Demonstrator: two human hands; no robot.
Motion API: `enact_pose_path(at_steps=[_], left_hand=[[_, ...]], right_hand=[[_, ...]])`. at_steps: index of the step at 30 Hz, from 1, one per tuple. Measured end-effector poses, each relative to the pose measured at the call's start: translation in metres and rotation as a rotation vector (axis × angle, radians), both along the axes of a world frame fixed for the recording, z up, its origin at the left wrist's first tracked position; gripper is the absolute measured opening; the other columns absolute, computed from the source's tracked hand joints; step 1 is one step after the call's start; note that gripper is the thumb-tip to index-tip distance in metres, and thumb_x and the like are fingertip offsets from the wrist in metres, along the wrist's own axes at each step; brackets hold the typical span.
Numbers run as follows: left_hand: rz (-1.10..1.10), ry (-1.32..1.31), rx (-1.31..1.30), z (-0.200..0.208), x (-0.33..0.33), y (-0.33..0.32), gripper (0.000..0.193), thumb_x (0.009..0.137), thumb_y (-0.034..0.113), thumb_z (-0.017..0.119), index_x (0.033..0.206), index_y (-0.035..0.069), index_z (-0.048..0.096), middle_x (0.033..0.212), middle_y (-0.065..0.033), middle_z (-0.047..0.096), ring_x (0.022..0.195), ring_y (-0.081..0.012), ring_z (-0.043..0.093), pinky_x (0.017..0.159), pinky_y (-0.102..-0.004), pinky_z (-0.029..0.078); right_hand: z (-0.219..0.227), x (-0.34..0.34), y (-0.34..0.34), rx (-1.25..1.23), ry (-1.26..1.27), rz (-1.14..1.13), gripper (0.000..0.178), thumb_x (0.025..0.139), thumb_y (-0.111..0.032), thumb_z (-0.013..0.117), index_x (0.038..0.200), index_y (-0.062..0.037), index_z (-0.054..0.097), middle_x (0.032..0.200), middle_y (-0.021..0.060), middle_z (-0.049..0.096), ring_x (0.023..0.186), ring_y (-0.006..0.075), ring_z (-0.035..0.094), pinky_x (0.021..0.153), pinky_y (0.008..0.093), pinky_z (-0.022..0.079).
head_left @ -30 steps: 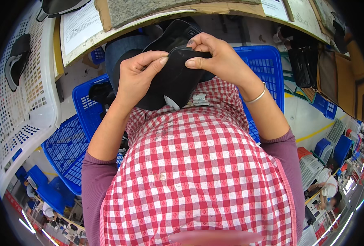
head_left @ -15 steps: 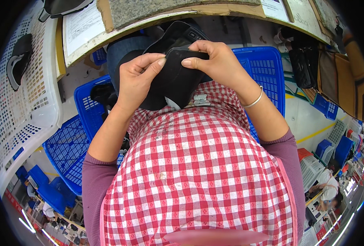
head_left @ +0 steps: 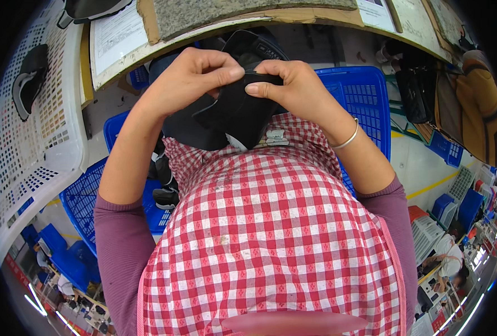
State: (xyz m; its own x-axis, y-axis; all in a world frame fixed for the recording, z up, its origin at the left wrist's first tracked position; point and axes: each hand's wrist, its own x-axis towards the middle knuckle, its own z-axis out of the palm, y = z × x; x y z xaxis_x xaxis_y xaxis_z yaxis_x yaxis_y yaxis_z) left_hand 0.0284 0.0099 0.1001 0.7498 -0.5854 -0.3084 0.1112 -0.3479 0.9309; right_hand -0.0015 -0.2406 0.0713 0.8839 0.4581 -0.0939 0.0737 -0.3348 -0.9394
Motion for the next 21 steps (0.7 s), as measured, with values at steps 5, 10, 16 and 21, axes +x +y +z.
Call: enact_pose_path(at_steps=[5,10,16,21], left_hand=[[-0.181,-0.049,0.059,0.009,0.021,-0.013,0.028,0.1,0.032,0.073,0.098,0.005,0.075,0.082,0.0057,0.066,0.073,-0.003,0.057,0.065,-0.021,0.048],[-0.184,0.179,0.066,0.001,0.042,-0.01,0.029,0.099,0.036,0.073,0.101,0.008,0.076,0.079,0.0073,0.066,0.071,-0.001,0.058,0.06,-0.0209,0.05],[-0.167,0.194,0.148,0.021,0.039,-0.027,0.022,0.094,0.028,0.076,0.093,0.006,0.074,0.078,0.0046,0.068,0.07,-0.007,0.061,0.061,-0.0248,0.051],[-0.134,-1.158,0.497,0.005,-0.003,-0.04,0.01,0.088,0.007,0.071,0.094,0.002,0.065,0.085,-0.0101,0.067,0.076,-0.0292,0.067,0.066,-0.0364,0.054]], right_hand=[[0.003,0.004,0.002,-0.124,-0.089,0.009,0.033,0.088,-0.031,0.083,0.101,-0.0025,0.073,0.082,0.0159,0.072,0.073,0.0296,0.07,0.068,0.0384,0.053],[-0.001,0.008,0.005,-0.109,-0.101,-0.016,0.039,0.084,-0.033,0.085,0.101,-0.0023,0.068,0.084,0.0167,0.071,0.077,0.0333,0.07,0.071,0.0408,0.053],[-0.01,0.008,0.007,-0.099,-0.086,-0.031,0.041,0.082,-0.033,0.087,0.097,-0.003,0.063,0.084,0.0156,0.071,0.078,0.0336,0.07,0.07,0.0407,0.053],[-0.022,0.008,0.011,-0.139,-0.266,-0.171,0.04,0.082,-0.032,0.088,0.098,-0.0033,0.064,0.083,0.013,0.07,0.076,0.0282,0.068,0.07,0.0378,0.052]])
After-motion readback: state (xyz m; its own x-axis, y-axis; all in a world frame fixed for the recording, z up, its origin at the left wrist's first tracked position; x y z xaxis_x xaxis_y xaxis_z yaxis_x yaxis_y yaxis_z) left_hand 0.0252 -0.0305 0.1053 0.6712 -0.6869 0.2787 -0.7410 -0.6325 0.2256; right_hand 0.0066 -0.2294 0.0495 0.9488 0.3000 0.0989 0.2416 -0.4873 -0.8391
